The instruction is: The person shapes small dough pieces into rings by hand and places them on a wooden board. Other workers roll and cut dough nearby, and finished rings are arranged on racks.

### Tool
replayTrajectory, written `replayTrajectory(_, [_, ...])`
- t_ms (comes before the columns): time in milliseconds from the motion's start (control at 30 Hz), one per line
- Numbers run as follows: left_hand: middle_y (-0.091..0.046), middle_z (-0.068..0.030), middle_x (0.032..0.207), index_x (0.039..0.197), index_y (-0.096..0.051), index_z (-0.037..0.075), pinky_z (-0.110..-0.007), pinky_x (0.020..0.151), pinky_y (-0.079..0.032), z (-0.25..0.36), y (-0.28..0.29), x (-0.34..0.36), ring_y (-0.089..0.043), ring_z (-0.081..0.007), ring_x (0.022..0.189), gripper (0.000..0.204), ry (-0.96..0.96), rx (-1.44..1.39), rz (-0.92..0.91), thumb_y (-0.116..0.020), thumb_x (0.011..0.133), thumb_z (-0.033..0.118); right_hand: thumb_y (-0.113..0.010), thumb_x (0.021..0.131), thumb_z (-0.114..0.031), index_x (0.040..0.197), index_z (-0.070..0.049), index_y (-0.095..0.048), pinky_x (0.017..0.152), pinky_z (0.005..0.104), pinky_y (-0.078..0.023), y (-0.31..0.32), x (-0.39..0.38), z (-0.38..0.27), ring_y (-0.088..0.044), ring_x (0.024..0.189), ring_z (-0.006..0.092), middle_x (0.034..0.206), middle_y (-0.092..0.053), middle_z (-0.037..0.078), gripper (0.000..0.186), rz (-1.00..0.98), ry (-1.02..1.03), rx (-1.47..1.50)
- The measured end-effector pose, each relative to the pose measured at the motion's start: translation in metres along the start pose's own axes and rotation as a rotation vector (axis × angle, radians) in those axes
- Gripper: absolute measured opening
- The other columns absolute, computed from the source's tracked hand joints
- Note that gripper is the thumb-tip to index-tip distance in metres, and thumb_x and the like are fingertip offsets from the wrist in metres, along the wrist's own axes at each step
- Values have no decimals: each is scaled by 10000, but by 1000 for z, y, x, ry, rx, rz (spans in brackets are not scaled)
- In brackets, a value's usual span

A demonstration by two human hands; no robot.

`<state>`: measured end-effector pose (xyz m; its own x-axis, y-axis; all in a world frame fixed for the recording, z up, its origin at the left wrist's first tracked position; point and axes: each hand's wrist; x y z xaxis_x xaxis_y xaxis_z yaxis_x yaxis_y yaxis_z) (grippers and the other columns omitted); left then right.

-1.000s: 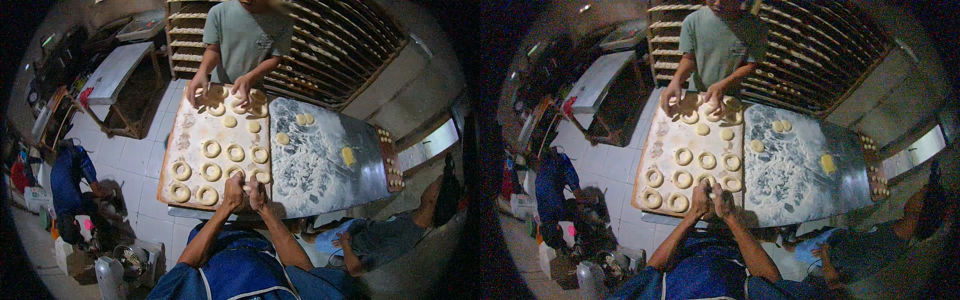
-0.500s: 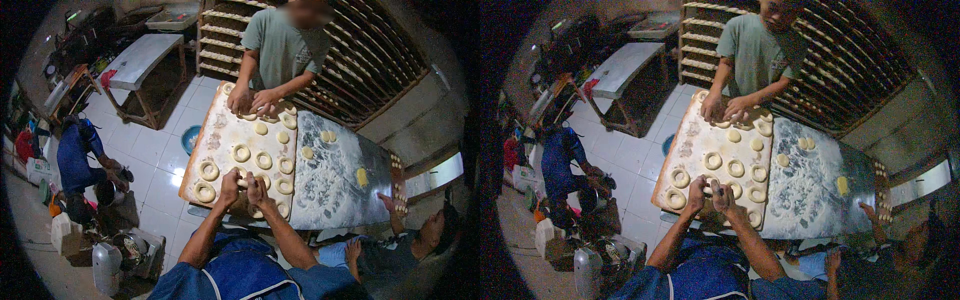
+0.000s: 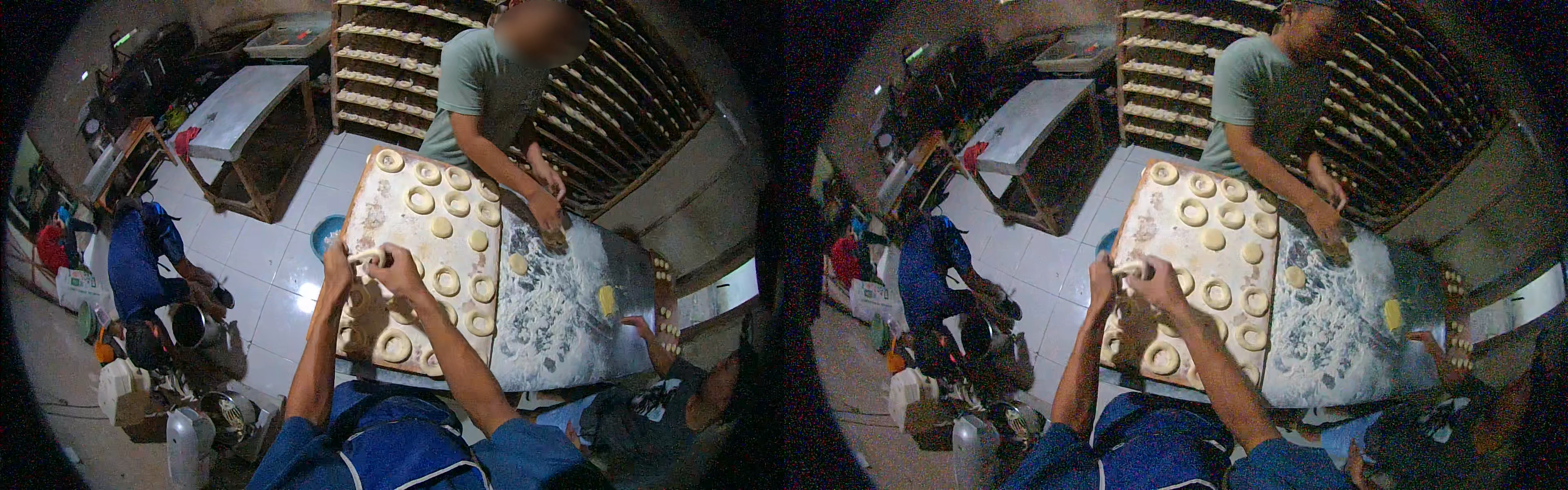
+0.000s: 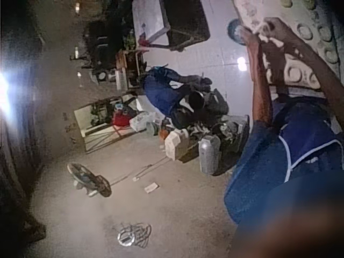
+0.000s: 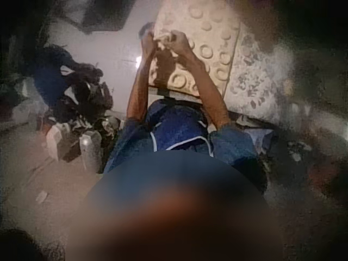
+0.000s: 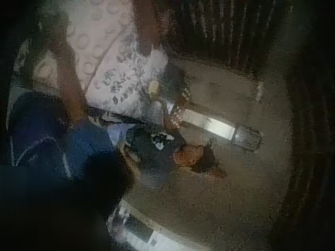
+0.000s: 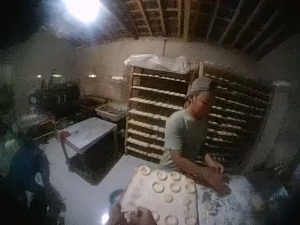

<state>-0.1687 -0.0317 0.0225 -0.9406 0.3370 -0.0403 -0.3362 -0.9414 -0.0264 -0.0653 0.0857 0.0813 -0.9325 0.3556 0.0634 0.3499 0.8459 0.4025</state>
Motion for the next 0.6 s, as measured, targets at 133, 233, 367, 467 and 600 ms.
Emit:
replayTrajectory(133, [-555, -185, 697, 792, -526, -20, -404, 572, -406, -54, 3, 35, -542, -348, 649, 210, -344, 862, 114, -507, 858, 179, -750, 677, -250, 1157, 4, -482, 830, 397, -478, 7, -1, 12, -590, 973, 336, 1035, -595, 235, 606, 51, -202, -444])
replayTrajectory(233, [-571, -190, 776, 825, -562, -16, -442, 681, -422, -40, -5, 28, -547, -367, 770, 211, -385, 840, 129, -635, 793, 180, -740, 706, -290, 1302, 21, -373, 903, 413, -441, 41, -40, 14, -544, 1068, 361, 1141, -550, 251, 766, 65, -295, -518])
replayTrajectory(367, [-564, -179, 767, 842, -588, 0, -429, 654, -436, -20, 7, 7, -544, -350, 707, 257, -599, 623, -99, -717, 729, 191, -733, 723, -256, 1242, -4, -442, 818, 411, -471, 123, -94, 38, -592, 945, 336, 1011, -598, 207, 646, 171, -489, -401])
replayTrajectory(467, [-552, -161, 768, 870, -596, 7, -420, 669, -432, -29, 10, 2, -540, -335, 729, 263, -255, 558, -109, -716, 726, 190, -676, 779, -228, 1232, 12, -440, 829, 432, -455, 198, -115, 142, -572, 972, 353, 1042, -586, 211, 564, 440, -424, -462])
replayTrajectory(600, [-556, -158, 843, 939, -586, 13, -423, 680, -437, -9, -30, -6, -539, -347, 807, 276, -463, 775, 32, -695, 741, 171, -580, 845, -196, 1234, -68, -482, 894, 476, -399, 293, -133, 249, -526, 1038, 356, 1097, -566, 201, 422, 633, -413, -744])
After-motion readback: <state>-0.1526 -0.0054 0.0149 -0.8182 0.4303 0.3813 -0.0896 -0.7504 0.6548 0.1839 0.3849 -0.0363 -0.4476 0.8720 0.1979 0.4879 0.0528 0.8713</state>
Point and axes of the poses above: each hand's wrist, its own x-axis towards the middle knuckle, its own y-axis out of the back of the hand, z = x × y
